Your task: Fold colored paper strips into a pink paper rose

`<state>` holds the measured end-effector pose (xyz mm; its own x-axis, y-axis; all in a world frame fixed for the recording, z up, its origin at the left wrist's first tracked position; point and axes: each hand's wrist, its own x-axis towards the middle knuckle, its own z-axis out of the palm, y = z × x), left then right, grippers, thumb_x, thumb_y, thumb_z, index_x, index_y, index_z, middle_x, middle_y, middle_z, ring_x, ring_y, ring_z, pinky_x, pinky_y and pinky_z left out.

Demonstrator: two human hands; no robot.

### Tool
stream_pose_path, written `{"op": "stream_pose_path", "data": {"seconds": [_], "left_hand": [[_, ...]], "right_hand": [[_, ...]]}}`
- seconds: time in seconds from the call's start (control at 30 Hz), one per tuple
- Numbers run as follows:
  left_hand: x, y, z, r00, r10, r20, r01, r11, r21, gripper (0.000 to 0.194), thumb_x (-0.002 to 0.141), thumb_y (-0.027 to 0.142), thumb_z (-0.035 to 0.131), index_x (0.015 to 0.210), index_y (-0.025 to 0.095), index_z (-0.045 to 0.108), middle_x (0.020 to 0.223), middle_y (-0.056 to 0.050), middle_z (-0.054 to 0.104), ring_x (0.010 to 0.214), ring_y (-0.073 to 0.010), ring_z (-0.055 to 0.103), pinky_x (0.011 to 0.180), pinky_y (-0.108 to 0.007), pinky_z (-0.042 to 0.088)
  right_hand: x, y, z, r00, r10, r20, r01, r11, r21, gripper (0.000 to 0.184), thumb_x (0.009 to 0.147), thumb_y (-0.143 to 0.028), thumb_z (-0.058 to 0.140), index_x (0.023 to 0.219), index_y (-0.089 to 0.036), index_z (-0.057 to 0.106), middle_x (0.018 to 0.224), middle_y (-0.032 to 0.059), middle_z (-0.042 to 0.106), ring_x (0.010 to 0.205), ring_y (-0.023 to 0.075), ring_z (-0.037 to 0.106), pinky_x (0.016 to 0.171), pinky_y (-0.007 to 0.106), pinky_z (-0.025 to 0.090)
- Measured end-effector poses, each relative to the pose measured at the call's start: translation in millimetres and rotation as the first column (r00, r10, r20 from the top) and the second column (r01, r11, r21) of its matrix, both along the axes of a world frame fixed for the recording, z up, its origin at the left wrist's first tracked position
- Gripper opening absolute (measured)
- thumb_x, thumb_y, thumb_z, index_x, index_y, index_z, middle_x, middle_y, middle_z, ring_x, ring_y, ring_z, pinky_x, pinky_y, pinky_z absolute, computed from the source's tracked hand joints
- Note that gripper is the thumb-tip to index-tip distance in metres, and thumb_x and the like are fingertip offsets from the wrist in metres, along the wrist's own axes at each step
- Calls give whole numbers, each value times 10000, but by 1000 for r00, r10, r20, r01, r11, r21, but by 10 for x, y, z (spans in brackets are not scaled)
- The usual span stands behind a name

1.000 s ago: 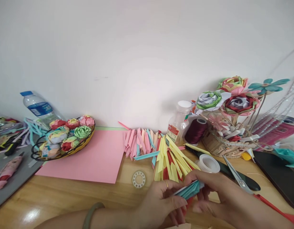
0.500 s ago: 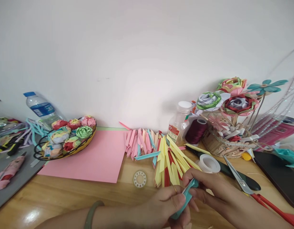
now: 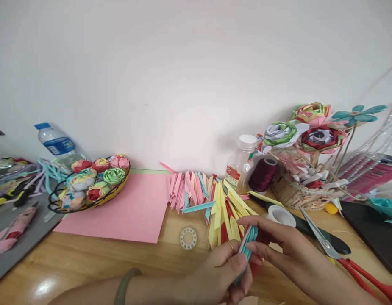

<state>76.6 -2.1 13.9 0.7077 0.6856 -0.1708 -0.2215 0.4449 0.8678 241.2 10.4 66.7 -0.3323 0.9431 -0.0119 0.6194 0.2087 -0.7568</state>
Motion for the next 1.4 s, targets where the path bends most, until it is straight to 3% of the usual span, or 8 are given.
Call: {"op": "stream_pose_path", "data": {"seconds": [0.33, 0.43, 0.53, 0.63, 0.77, 1.03, 1.23, 1.4], "left_hand": [[32, 21, -72, 999, 42, 27, -42, 999, 30, 463, 706, 594, 491, 778, 141, 430, 558, 42, 452, 414, -40, 411, 433, -192, 355], [38, 29, -56, 997, 43, 57, -41, 998, -37, 459, 690, 582, 521, 778, 141, 433, 561, 35, 477, 436, -61, 458, 475, -218, 373], [43, 27, -11, 990, 127, 55, -122, 988, -90, 420, 698, 534, 549, 791, 137, 447, 567, 31, 492, 470, -63, 468, 495, -207, 321], [43, 17, 23, 977, 207, 58, -202, 976, -83, 392, 713, 506, 553, 799, 135, 464, 570, 30, 495, 499, -55, 442, 500, -206, 264], [43, 3, 50, 958, 275, 84, -264, 957, -122, 346, 748, 483, 527, 761, 144, 458, 608, 15, 506, 572, -76, 470, 551, -223, 293], [89, -30, 136, 934, 308, 182, -268, 939, -214, 374, 680, 471, 616, 699, 122, 483, 573, 16, 504, 561, -72, 477, 593, -226, 335], [93, -43, 184, 930, 305, 203, -238, 924, -298, 385, 668, 470, 629, 622, 120, 476, 529, 21, 483, 519, -62, 467, 566, -212, 327], [61, -49, 55, 951, 246, 186, -198, 950, -241, 340, 718, 443, 593, 702, 126, 469, 597, 18, 489, 541, -52, 456, 542, -191, 315]], "right_hand": [[-9, 21, -66, 997, 67, 35, -69, 997, 42, 383, 853, -363, 408, 1191, -228, 525, 801, 46, 678, 727, 186, 636, 728, 330, 509], [7, 18, -121, 996, 52, 79, -63, 987, 149, 402, 854, -365, 407, 1224, -231, 489, 972, 86, 664, 905, 218, 621, 809, 367, 487], [22, -6, -183, 989, 42, 140, -91, 928, 362, 731, 717, -424, 598, 1352, -236, 286, 1368, 136, 368, 1227, 301, 372, 926, 433, 404], [-12, -55, -197, 960, 118, 255, -222, 873, 434, 1158, 516, -419, 748, 1402, -240, 24, 1463, 152, 107, 1297, 356, 193, 962, 487, 349], [-124, -116, -211, 923, 145, 357, -311, 827, 468, 1178, 514, -329, 728, 1400, -210, -39, 1469, 163, 17, 1306, 371, 133, 974, 505, 322], [-237, -96, -299, 916, 5, 402, -272, 743, 612, 935, 620, -220, 608, 1393, -115, 93, 1413, 174, 267, 1286, 289, 267, 983, 455, 348], [-215, -96, -308, 880, 44, 474, -356, 722, 593, 1040, 580, -390, 683, 1384, -74, 104, 1421, 216, 220, 1290, 328, 238, 975, 466, 357], [-228, -98, -333, 883, -1, 469, -319, 732, 602, 963, 591, -229, 638, 1383, -98, 106, 1403, 188, 283, 1277, 295, 283, 969, 443, 376]]}}
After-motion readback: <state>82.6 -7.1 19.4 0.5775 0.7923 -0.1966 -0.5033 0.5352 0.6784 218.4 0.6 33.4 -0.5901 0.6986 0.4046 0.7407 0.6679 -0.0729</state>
